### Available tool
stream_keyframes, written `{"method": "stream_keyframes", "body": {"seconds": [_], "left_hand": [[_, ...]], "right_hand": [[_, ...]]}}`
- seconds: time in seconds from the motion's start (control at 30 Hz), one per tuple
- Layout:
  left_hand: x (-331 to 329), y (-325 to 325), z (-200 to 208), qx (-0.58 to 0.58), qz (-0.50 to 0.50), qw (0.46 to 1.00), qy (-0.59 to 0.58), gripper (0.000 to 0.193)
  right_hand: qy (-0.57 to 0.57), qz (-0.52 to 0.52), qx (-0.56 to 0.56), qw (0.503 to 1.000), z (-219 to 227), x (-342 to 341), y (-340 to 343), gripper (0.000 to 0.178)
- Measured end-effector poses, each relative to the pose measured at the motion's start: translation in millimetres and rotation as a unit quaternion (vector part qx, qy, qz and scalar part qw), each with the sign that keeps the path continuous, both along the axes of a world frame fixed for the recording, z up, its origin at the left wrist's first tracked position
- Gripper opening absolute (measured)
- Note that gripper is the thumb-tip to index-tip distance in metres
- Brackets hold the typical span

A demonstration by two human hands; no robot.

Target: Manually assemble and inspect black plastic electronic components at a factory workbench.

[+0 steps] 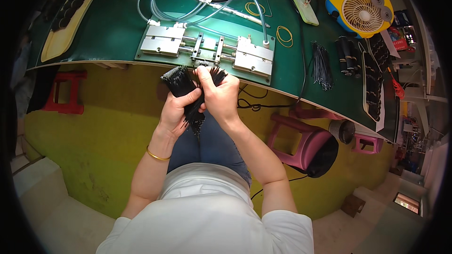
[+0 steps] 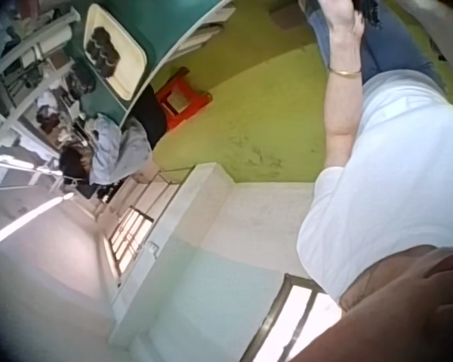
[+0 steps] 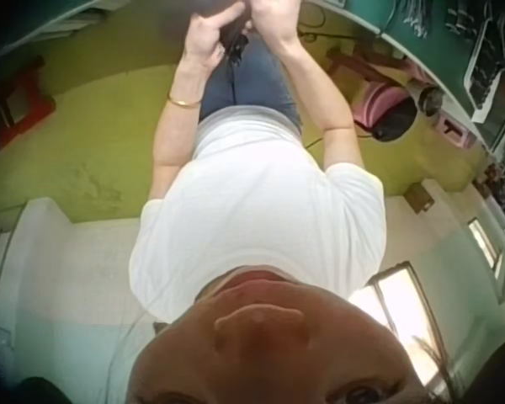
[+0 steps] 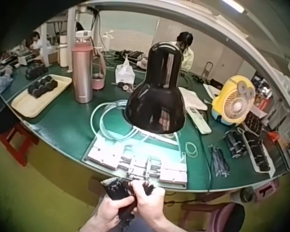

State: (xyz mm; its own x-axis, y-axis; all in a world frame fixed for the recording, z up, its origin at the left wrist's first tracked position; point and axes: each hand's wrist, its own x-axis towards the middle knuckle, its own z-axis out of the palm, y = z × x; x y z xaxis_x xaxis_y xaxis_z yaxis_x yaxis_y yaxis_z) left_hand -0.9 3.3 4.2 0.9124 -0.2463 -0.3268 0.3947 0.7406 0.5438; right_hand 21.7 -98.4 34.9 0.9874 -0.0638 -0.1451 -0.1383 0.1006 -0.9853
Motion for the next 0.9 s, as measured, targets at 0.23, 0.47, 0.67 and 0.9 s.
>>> {"method": "stream_keyframes", "body": {"seconds": [0.23, 0.47, 0.67, 0.9], "left_hand": [[0.6, -1.8, -9.8, 0.001, -0.003, 1.0, 0.0, 0.017], [2.3, -3.2, -6.4, -0.006, 0.001, 1.0, -0.004, 0.019], [3.3, -3.4, -7.9, -0.021, -0.005, 1.0, -0.002, 0.022], [2.0, -3.7, -6.6, -0.03, -0.009, 1.0, 0.002, 0.021]], "right_hand": [[0.015, -0.02, -0.019, 1.0, -2.2, 2.7, 0.1, 0.022], [0.022, -0.024, -0.017, 0.999, -2.3, 5.4, -0.5, 0.023], [0.035, -0.03, 0.012, 0.999, -6.8, 7.7, -2.4, 0.023], [0.025, -0.025, 0.014, 0.999, -6.4, 5.2, -2.2, 0.024]]}}
